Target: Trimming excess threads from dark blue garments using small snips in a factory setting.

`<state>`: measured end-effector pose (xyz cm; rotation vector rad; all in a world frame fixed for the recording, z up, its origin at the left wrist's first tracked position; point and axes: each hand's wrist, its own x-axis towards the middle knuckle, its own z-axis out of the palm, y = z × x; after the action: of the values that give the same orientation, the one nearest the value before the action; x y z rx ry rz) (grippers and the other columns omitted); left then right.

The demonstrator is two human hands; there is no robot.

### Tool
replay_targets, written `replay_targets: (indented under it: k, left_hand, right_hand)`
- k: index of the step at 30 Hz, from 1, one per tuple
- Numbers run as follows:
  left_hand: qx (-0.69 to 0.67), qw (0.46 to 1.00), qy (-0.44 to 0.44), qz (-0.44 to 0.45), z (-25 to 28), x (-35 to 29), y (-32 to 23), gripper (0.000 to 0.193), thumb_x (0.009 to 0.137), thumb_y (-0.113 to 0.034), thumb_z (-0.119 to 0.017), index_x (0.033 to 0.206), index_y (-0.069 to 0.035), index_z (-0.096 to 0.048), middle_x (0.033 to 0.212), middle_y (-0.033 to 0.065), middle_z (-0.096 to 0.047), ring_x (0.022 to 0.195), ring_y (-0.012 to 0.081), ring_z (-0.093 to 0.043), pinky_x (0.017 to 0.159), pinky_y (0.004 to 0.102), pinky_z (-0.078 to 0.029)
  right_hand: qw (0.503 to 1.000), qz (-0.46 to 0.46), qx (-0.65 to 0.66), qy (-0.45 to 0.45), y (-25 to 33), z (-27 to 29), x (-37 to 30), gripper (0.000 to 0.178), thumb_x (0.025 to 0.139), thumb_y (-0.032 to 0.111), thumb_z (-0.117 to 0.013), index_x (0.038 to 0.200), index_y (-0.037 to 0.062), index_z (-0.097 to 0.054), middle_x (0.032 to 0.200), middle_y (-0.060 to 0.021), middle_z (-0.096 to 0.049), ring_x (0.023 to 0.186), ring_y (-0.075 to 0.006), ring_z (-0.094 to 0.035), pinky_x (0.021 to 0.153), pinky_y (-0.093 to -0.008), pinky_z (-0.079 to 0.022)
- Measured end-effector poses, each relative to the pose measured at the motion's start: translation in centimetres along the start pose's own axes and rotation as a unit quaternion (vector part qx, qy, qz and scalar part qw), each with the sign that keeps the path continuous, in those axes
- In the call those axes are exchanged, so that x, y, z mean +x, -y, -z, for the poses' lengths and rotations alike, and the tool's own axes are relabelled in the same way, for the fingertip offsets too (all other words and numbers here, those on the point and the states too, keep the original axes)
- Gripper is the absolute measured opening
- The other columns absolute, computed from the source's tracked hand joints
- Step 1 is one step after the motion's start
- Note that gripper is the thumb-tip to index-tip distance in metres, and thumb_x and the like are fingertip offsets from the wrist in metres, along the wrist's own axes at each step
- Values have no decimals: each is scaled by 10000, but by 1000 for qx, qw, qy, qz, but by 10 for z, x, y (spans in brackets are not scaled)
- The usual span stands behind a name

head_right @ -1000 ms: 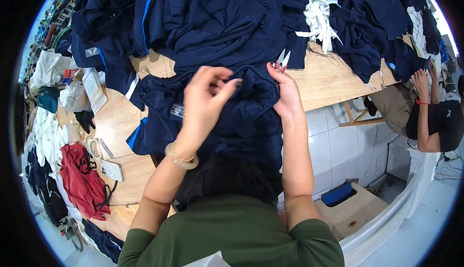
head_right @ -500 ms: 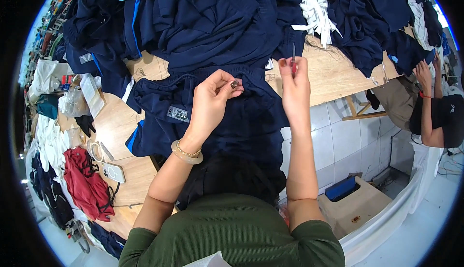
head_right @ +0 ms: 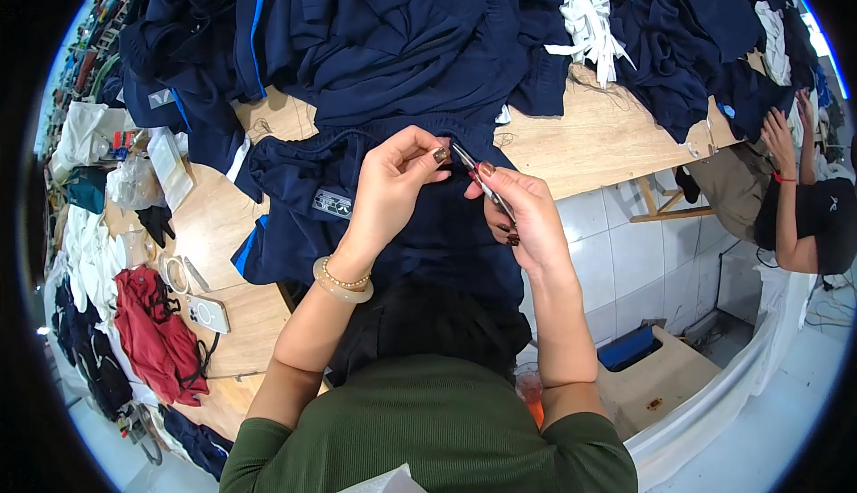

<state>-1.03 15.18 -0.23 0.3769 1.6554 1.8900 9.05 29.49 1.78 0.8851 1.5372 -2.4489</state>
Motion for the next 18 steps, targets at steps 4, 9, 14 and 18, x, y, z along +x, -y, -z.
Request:
replay_targets:
  k: [4, 9, 14, 18]
  left_hand:
    - [13, 1000, 0, 1, 0, 0, 0, 80, 918, -30, -533, 892, 26, -584, 933, 43, -619, 846, 77, -591, 753, 232, -529]
    - [20, 1000, 3, 4, 0, 0, 0, 78, 914, -24, -535, 892, 30, -585, 939, 44, -617, 839, 76, -591, 753, 233, -530]
    - [27, 1000, 1, 0, 0, 1, -1, 86, 915, -23, -535, 882, 33, -592, 947, 44, -617, 832, 72, -589, 749, 239, -534]
    - [31, 1000, -2, 3, 3, -1, -1, 76, 913, -22, -535, 884, 26, -587, 996, 67, -631, 855, 90, -607, 746, 243, -534]
  right_hand:
    - [1000, -1, 17, -4, 0, -1, 3, 342, 908, 330, -567, 760, 26, -620, 447, 44, -363, 361, -35, -277, 369, -199, -182]
    - [1000, 3, 9, -11, 2, -6, 5, 343, 908, 331, -566, 758, 27, -623, 445, 46, -363, 357, -36, -277, 366, -201, -180]
    - [1000, 10, 10, -23, 1, -8, 8, 340, 909, 325, -565, 760, 25, -624, 445, 45, -370, 351, -35, -273, 359, -201, -172]
    - [1000, 7, 11, -22, 2, -8, 9, 338, 911, 320, -561, 767, 20, -624, 443, 45, -369, 351, -35, -273, 355, -202, -172]
